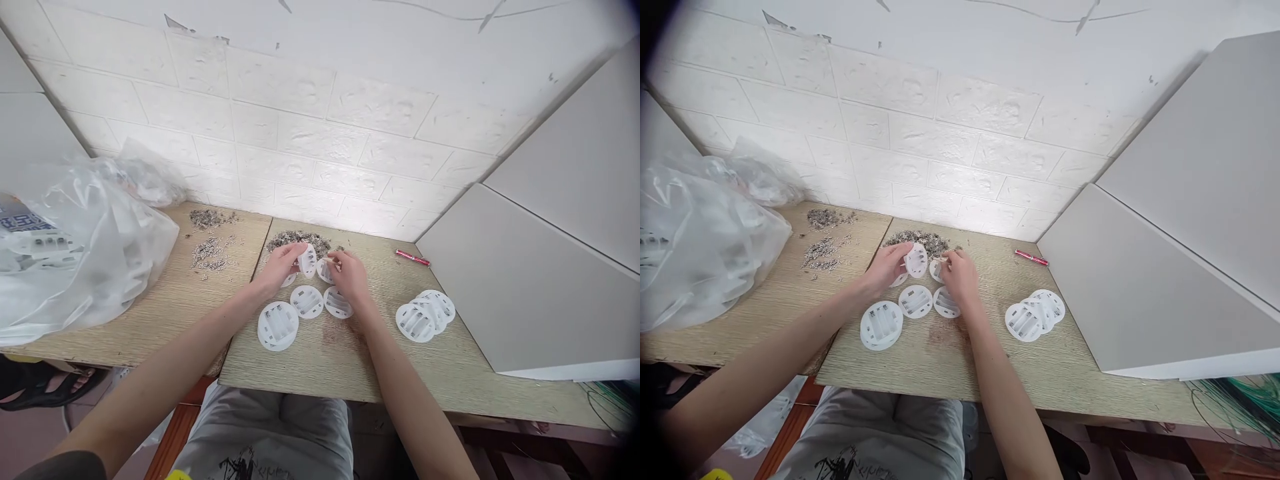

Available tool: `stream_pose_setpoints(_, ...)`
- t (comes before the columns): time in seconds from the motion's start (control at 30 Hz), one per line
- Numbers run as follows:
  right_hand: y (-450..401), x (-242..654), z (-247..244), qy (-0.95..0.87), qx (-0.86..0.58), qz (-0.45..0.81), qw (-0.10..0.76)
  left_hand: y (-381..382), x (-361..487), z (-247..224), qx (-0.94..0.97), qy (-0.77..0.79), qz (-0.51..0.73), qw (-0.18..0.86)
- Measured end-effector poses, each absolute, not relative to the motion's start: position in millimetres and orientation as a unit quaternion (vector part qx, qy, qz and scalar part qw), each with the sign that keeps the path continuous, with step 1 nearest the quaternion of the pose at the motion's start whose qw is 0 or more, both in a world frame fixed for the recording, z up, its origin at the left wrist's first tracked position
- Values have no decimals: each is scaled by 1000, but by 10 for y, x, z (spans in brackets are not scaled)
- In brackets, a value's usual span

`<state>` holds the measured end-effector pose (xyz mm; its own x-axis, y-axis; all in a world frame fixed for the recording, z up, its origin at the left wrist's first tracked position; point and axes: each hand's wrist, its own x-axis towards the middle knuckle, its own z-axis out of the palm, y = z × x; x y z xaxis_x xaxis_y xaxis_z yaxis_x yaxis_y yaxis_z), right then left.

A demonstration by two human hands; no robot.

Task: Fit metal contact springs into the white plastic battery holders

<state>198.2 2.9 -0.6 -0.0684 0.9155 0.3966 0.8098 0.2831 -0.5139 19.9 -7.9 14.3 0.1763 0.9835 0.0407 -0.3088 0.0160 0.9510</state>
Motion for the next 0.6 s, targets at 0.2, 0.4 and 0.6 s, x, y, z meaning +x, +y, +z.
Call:
stream_pose_setpoints(0.2, -24, 1879, 102, -717, -488, 199, 455, -121, 201, 224, 434, 343, 515, 654)
stream_pose_setpoints(0.4, -21, 1838, 73, -689, -480, 273, 469, -78, 195, 155, 435, 323, 524, 657)
stream_pose_setpoints(0.6, -45, 1806, 92, -645, -459, 362, 493, -67, 202, 141, 429, 370, 551, 613)
